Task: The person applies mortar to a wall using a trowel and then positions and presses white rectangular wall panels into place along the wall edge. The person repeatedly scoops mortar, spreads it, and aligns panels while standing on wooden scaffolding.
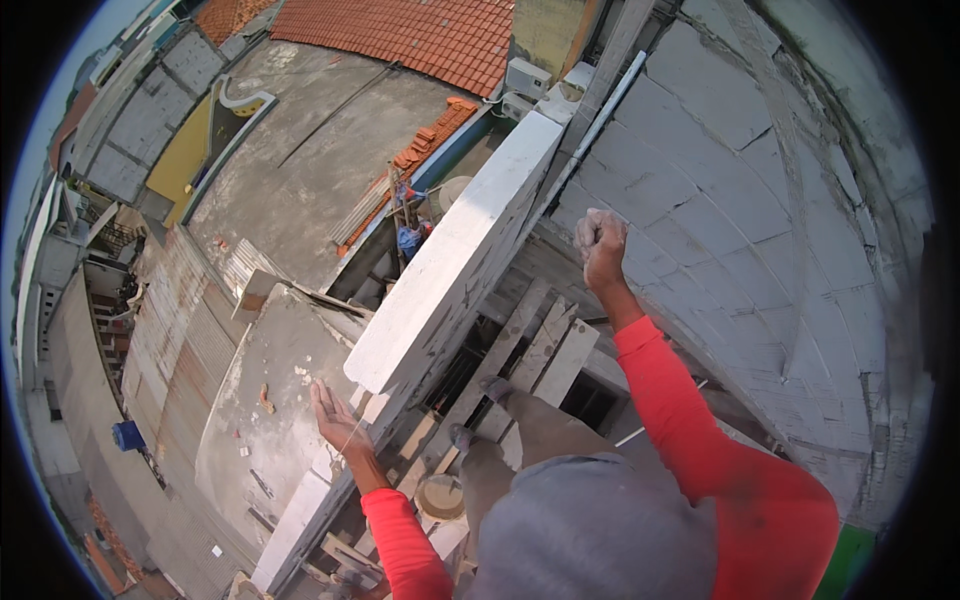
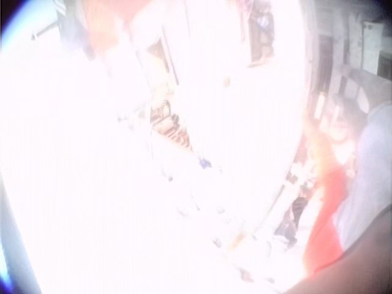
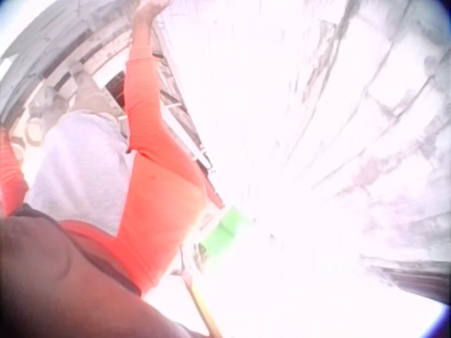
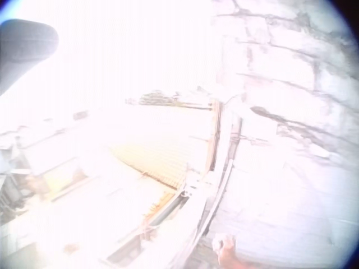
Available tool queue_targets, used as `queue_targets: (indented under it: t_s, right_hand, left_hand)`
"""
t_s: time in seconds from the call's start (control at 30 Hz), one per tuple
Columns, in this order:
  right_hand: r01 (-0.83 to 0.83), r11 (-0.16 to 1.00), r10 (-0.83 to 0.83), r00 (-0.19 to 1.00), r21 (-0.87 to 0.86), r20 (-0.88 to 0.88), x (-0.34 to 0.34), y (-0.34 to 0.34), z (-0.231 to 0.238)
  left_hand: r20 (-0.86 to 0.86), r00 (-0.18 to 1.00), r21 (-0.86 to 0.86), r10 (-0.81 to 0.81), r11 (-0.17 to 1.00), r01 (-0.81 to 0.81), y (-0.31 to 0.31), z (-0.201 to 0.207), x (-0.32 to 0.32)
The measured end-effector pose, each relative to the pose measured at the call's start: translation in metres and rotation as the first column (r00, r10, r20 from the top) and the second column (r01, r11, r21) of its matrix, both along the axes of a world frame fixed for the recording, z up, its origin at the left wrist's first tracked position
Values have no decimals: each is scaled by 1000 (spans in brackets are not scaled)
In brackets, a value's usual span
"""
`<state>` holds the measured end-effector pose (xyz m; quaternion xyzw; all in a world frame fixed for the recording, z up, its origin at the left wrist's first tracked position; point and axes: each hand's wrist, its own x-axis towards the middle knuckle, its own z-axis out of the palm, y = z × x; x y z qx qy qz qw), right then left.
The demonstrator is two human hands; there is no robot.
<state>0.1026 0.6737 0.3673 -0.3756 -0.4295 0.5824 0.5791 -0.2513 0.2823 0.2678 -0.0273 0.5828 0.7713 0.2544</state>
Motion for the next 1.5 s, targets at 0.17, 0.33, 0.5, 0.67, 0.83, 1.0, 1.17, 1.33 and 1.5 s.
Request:
queue_targets:
  t_s: [0.17, 0.33, 0.5, 0.67, 0.83, 1.0, 1.17, 1.33, 1.5]
  right_hand:
    - [251, 927, -108, 890, -280, 443, 148, -103, -98]
    - [112, 984, 146, -33, -141, 989, 275, -214, -188]
    - [227, 936, 329, -288, -270, 899, 370, -309, -210]
    - [58, 940, 326, -451, -337, 831, 398, -345, -184]
    - [-104, 968, 182, -345, -230, 921, 333, -310, -176]
    - [63, 986, 158, -4, -157, 987, 203, -226, -157]
    - [-226, 973, 141, 475, -34, 869, 74, -164, -74]
    - [-452, 886, 307, 741, 105, 597, -40, -155, 33]
    - [-710, 648, 360, 607, 278, 709, -150, -144, 103]
  left_hand:
    - [-20, 1000, 210, 12, 978, -8, 94, 13, 20]
    - [-38, 982, 296, -185, 937, 188, 108, 21, 22]
    - [-44, 986, 152, -161, 974, 166, 86, 34, 5]
    - [30, 964, 328, -263, 914, 239, 101, 30, 13]
    - [-58, 936, 243, -346, 905, 350, 104, 8, 6]
    - [-9, 970, 25, -244, 969, 244, 79, -8, 3]
    - [-145, 976, -281, -161, 953, 115, 12, -9, 62]
    - [81, 948, -678, -308, 680, 279, -110, -12, 147]
    - [47, 955, -948, -292, 287, 135, -248, -62, 224]
